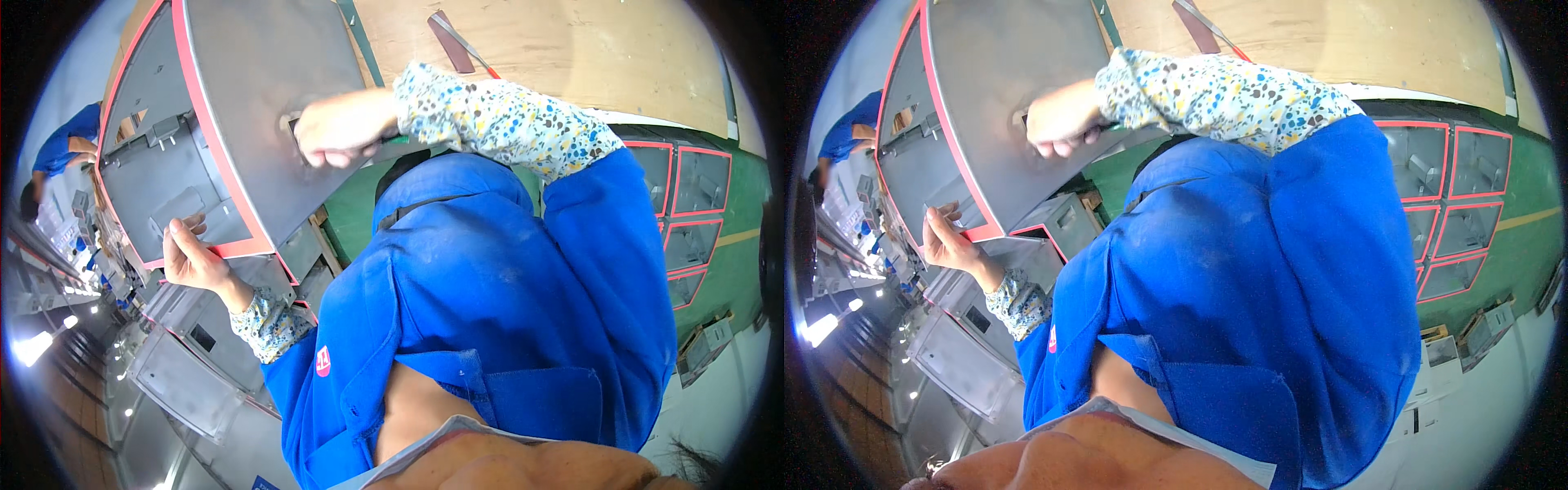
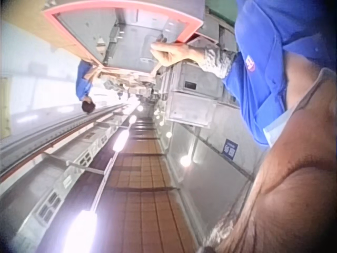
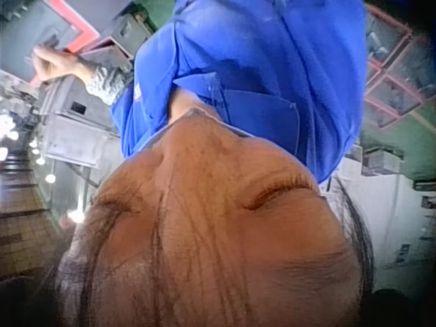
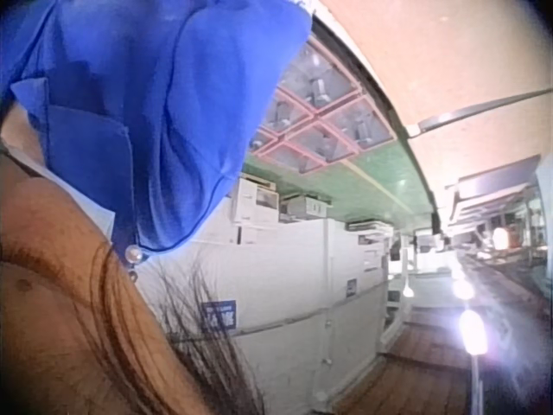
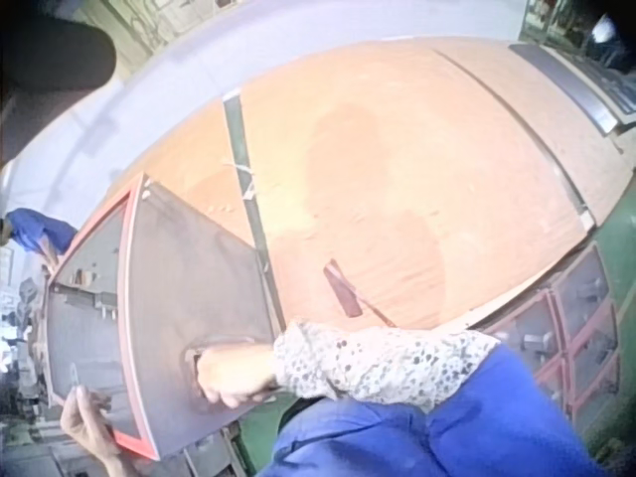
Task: Marking dimensions on a metal enclosure and using a tool to clean or scrape the edges of a cutout.
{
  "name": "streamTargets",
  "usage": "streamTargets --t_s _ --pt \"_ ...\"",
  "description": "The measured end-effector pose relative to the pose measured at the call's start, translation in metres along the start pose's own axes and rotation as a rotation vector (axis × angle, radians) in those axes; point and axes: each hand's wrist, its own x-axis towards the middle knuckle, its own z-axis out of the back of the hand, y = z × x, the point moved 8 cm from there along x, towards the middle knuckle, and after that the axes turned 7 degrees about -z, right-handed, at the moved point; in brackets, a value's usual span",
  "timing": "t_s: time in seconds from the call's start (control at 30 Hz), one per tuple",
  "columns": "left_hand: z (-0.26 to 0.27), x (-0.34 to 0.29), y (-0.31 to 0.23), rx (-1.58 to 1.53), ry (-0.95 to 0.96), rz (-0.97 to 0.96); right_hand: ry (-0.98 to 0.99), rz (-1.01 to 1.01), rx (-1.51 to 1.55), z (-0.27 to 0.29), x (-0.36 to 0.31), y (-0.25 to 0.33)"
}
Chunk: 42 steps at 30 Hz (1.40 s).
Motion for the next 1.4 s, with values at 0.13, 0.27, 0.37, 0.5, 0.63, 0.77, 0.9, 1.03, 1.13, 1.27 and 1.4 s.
streamTargets --t_s 0.13,0.27,0.37,0.5,0.63,0.77,0.9,1.03,1.13,1.27,1.4 --pt "0.000 0.000 0.001 0.003 0.006 0.011 -0.050 0.136 -0.419 -0.007 0.002 0.008" --pt "-0.003 0.000 -0.001 0.001 0.037 -0.030 -0.408 0.289 -0.906 0.007 -0.012 0.016" --pt "0.001 -0.001 0.002 0.027 -0.001 0.004 -0.626 0.355 -0.729 0.025 -0.030 0.013" --pt "0.000 -0.001 0.004 0.008 0.008 0.012 -0.663 0.530 -0.028 0.023 -0.035 0.004" --pt "0.000 -0.001 0.004 0.006 0.000 0.019 -0.229 0.323 0.750 -0.003 -0.013 -0.015" --pt "0.000 0.000 0.003 -0.007 -0.008 0.015 -0.138 0.301 0.803 -0.019 -0.023 -0.009" --pt "0.001 0.000 0.002 0.012 -0.013 0.025 -0.164 0.276 0.712 -0.025 -0.024 -0.015" --pt "0.000 0.000 0.001 0.008 -0.001 0.018 -0.365 0.420 0.434 -0.026 -0.026 -0.018" --pt "0.000 0.001 0.001 0.001 -0.002 0.005 -0.593 0.480 -0.110 -0.024 -0.038 -0.017" --pt "-0.001 0.001 0.002 -0.025 0.005 0.006 -0.890 0.619 -0.365 0.005 -0.050 -0.005" --pt "0.000 0.001 0.003 0.001 -0.002 0.021 -1.047 0.719 -0.419 0.024 -0.046 0.013"
